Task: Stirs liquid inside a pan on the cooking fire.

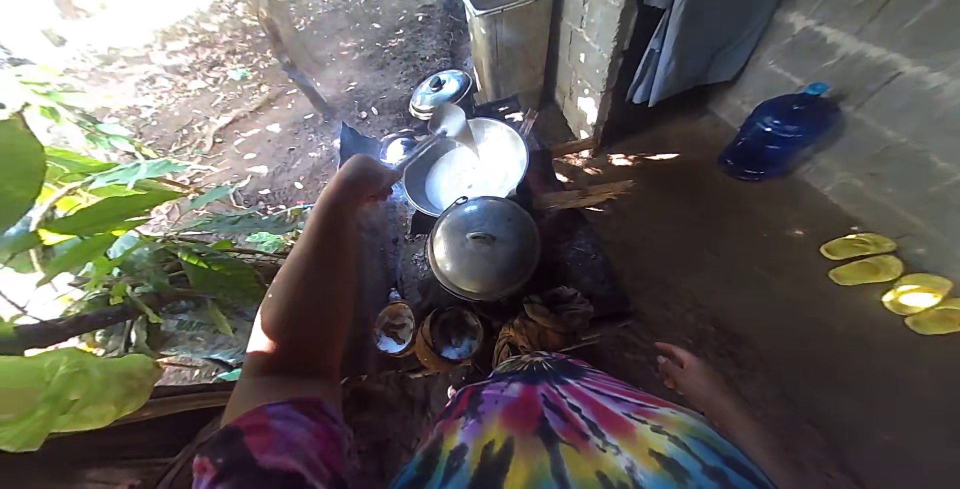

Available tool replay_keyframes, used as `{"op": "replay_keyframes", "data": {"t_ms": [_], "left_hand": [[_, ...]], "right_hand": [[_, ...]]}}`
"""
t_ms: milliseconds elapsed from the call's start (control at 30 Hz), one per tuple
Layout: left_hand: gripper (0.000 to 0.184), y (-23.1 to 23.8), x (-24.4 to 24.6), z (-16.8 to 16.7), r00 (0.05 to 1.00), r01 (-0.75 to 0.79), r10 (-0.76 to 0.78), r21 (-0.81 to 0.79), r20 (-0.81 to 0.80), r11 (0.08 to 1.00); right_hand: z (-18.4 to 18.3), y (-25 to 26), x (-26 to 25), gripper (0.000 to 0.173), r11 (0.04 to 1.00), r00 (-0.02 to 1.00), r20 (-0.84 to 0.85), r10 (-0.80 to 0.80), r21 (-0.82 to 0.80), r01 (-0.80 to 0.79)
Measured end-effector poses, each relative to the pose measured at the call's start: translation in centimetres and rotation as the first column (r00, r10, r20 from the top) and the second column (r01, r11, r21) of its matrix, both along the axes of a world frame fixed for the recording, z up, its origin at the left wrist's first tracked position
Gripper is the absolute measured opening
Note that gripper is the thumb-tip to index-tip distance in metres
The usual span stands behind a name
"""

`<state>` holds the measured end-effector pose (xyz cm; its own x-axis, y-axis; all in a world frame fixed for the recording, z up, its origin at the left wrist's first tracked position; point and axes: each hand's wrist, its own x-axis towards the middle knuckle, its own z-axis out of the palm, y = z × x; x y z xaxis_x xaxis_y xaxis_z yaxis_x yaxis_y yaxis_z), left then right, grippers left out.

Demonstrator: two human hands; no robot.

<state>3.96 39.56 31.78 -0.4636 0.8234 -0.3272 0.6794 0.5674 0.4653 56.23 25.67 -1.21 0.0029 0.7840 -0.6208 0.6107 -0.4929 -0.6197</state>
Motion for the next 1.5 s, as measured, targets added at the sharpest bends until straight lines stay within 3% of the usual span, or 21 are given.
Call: {"op": "replay_keyframes", "data": {"t_ms": [133, 367, 633, 800, 900, 1000, 1133, 1233, 1333, 1500], "left_hand": [[0.037, -0.3, -0.1, 1.4, 0.986, 0.080, -0.072, 0.049, -0.151, 0.996], [0.035, -0.6, -0.7, 0.8, 0.909, 0.160, -0.113, 0.085, -0.400, 0.983], [0.032, -0.4, -0.3, -5.7, 0.855, 0.116, -0.164, -0.126, -0.492, 0.985], [0.027, -0.4, 0.6, -8.0, 0.860, 0.055, -0.194, -0.291, -0.472, 0.955], [0.028, 0.4, -0.2, -9.4, 0.885, 0.096, -0.223, -0.309, -0.410, 0.946], [0.038, 1.4, -1.1, -9.6, 0.951, 0.125, -0.201, -0.299, -0.237, 0.946], [0.028, 1.3, -0.7, -9.0, 0.995, -0.042, 0.061, -0.217, 0.079, 0.975], [0.019, 1.2, -0.5, -9.0, 0.894, -0.184, 0.236, -0.168, 0.381, 0.968], [0.023, 0.9, -0.4, -8.8, 0.875, -0.175, 0.217, -0.135, 0.433, 0.975], [0.022, 0.5, 0.2, -6.0, 0.933, -0.115, 0.140, -0.092, 0.333, 0.989]], "right_hand": [[-0.1, 0.2, 0.0, 0.042, 1.000, 1.000, 0.013, 0.015, -0.010, -0.015], [-0.1, 0.0, -0.4, 0.041, 1.000, 1.000, 0.017, -0.001, -0.017, 0.001], [0.0, -0.7, -0.6, 0.041, 1.000, 1.000, 0.001, -0.028, -0.006, 0.028], [0.1, -1.2, -0.3, 0.041, 0.999, 0.999, -0.001, -0.049, -0.015, 0.049], [0.0, -1.4, -0.3, 0.041, 0.998, 0.998, 0.008, -0.061, -0.032, 0.061], [-0.3, -1.4, -0.3, 0.041, 0.998, 0.999, 0.013, -0.052, -0.043, 0.052], [-0.8, -1.0, -0.5, 0.042, 0.998, 0.999, 0.027, -0.040, -0.046, 0.041], [-1.0, -0.9, -0.5, 0.041, 0.998, 0.999, 0.011, -0.048, -0.039, 0.048], [-1.0, -1.0, -0.4, 0.042, 0.999, 0.999, -0.007, -0.032, -0.023, 0.032], [-0.9, -0.9, -0.4, 0.041, 0.999, 1.000, 0.003, -0.016, -0.032, 0.016]]}}
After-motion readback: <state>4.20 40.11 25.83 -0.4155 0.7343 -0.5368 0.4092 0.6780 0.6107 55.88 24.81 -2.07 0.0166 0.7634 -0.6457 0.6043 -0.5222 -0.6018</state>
